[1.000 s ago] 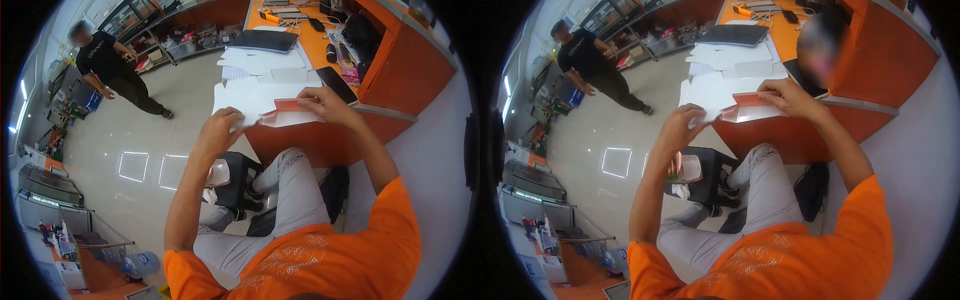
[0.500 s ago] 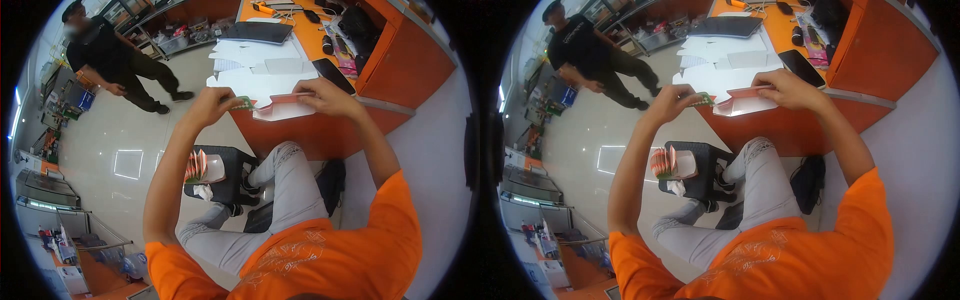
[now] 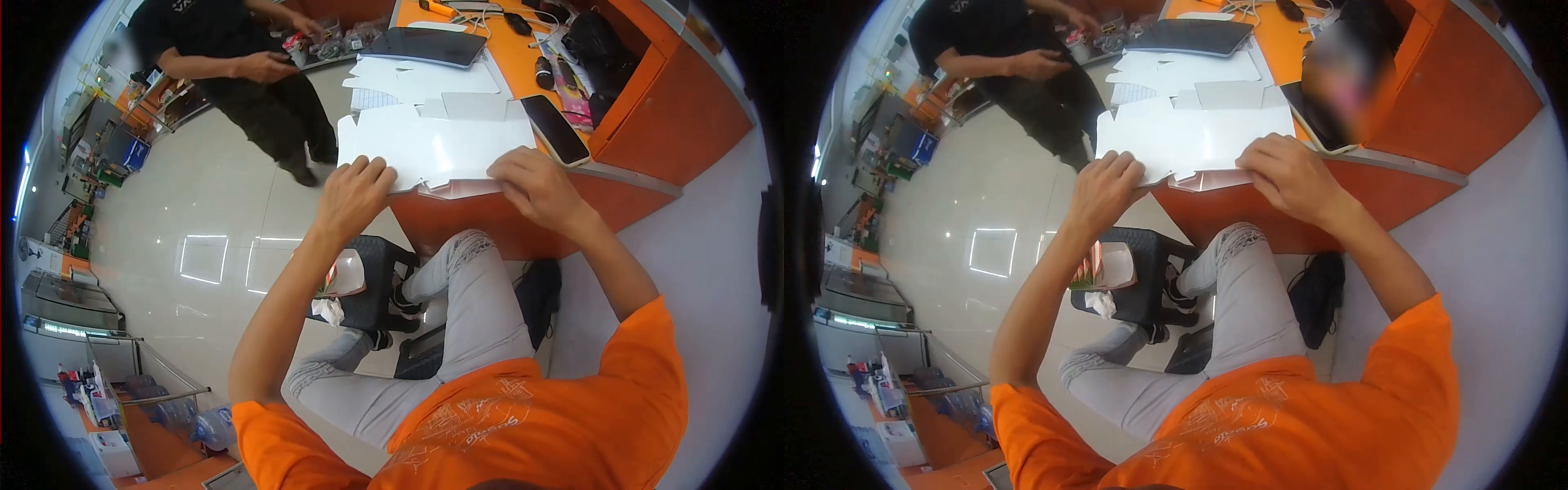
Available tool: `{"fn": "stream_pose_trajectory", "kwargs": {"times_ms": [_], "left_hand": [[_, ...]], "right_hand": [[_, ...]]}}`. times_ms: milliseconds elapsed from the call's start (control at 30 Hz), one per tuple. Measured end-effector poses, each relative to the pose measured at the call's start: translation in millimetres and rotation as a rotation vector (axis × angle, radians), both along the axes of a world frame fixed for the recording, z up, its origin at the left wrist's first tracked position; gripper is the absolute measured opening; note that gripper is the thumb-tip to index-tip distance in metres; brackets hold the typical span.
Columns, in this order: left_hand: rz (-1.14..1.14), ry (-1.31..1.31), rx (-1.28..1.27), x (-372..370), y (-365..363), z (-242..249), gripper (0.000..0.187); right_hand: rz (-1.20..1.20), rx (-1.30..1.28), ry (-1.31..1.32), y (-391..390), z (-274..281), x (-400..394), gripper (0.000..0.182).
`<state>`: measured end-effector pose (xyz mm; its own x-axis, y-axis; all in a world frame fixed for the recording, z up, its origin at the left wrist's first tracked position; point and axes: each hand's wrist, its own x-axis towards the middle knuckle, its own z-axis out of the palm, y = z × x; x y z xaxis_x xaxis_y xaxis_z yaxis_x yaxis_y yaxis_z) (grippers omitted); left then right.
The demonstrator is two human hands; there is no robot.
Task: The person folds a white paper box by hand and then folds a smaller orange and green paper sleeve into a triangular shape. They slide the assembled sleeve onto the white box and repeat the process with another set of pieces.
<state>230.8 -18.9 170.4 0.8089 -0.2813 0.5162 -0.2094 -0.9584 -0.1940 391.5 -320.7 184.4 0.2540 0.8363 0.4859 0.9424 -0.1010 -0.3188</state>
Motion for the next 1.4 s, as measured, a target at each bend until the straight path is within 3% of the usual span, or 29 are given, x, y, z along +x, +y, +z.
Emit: {"fn": "stream_pose_trajectory", "kwargs": {"times_ms": [33,333,433,500,600,633,833,1400], "left_hand": [[0.002,0.005,-0.001,-6.7,2.1,-3.1,0.026],[-0.101,-0.186,-0.043,-29.0,-0.4,-35.1,0.025],[-0.035,-0.127,-0.127,-36.4,-11.4,-35.5,0.032],[0.180,-0.277,-0.314,-44.8,-32.2,-31.2,0.049],[0.337,-0.292,-0.468,-47.2,-59.9,-31.9,0.064],[0.411,-0.267,-0.433,-41.9,-68.1,-30.2,0.055],[0.448,-0.172,-0.482,-26.7,-68.0,-30.1,0.041],[0.335,-0.205,-0.510,-11.8,-61.5,-35.6,0.025]], "right_hand": [[0.008,0.083,-0.150,-1.0,-7.2,-4.2,0.018],[0.002,0.174,-0.227,-2.6,-29.2,-19.6,0.028],[-0.038,0.185,-0.235,-1.3,-32.3,-22.4,0.028],[-0.029,0.193,-0.240,-0.5,-32.8,-22.9,0.028],[-0.026,0.216,-0.246,2.8,-36.5,-22.2,0.029],[-0.022,0.220,-0.244,1.6,-38.8,-24.9,0.030],[-0.013,0.212,-0.216,-0.9,-33.8,-29.4,0.030],[0.041,0.219,-0.082,0.9,-35.7,-28.8,0.024]]}}
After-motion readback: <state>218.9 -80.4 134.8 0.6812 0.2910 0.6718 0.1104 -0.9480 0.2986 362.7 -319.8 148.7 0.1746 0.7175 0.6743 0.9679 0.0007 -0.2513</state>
